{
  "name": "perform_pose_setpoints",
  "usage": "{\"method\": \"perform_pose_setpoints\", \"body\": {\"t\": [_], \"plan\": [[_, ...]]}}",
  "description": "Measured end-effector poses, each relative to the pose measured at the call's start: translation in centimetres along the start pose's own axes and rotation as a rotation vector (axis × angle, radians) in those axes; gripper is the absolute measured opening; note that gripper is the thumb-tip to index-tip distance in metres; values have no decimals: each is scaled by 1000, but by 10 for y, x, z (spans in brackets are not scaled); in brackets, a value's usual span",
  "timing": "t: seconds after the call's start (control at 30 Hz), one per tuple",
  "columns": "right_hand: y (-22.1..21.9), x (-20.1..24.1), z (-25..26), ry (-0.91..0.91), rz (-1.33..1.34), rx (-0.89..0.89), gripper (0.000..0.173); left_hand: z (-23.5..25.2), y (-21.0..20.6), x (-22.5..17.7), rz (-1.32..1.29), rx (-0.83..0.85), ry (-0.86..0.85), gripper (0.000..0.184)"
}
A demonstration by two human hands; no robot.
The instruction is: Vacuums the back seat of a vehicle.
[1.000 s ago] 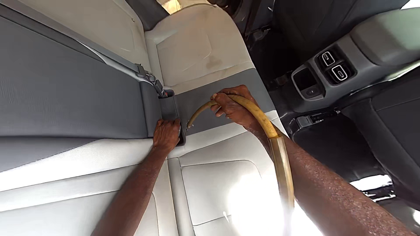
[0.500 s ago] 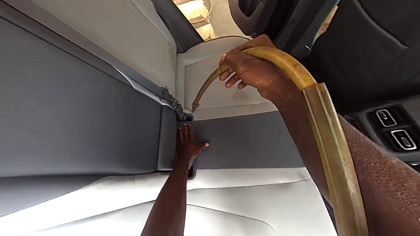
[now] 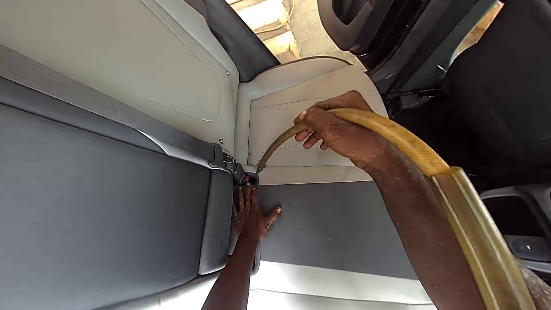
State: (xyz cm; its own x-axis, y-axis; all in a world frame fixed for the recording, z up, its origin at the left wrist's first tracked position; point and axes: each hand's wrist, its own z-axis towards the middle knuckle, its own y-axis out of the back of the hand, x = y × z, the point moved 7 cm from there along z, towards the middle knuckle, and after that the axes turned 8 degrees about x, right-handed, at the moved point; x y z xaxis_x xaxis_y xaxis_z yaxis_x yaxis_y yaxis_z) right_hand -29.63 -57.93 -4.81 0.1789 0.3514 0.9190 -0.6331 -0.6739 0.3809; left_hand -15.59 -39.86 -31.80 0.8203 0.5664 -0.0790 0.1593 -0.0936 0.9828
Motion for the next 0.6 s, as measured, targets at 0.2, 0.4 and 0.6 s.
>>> {"method": "perform_pose_setpoints", "body": {"t": [0.2,0.4,0.6], "plan": [[-17,-10,6,183,-151,-19,31,3,5,-3,-16,-224,-38,84],[-48,-44,5,204,-161,26,34,-1,10,-3,-32,-381,-50,63],[-57,-97,-19,93,-29,-93,33,-2,9,-2,-33,-412,-50,59]]}}
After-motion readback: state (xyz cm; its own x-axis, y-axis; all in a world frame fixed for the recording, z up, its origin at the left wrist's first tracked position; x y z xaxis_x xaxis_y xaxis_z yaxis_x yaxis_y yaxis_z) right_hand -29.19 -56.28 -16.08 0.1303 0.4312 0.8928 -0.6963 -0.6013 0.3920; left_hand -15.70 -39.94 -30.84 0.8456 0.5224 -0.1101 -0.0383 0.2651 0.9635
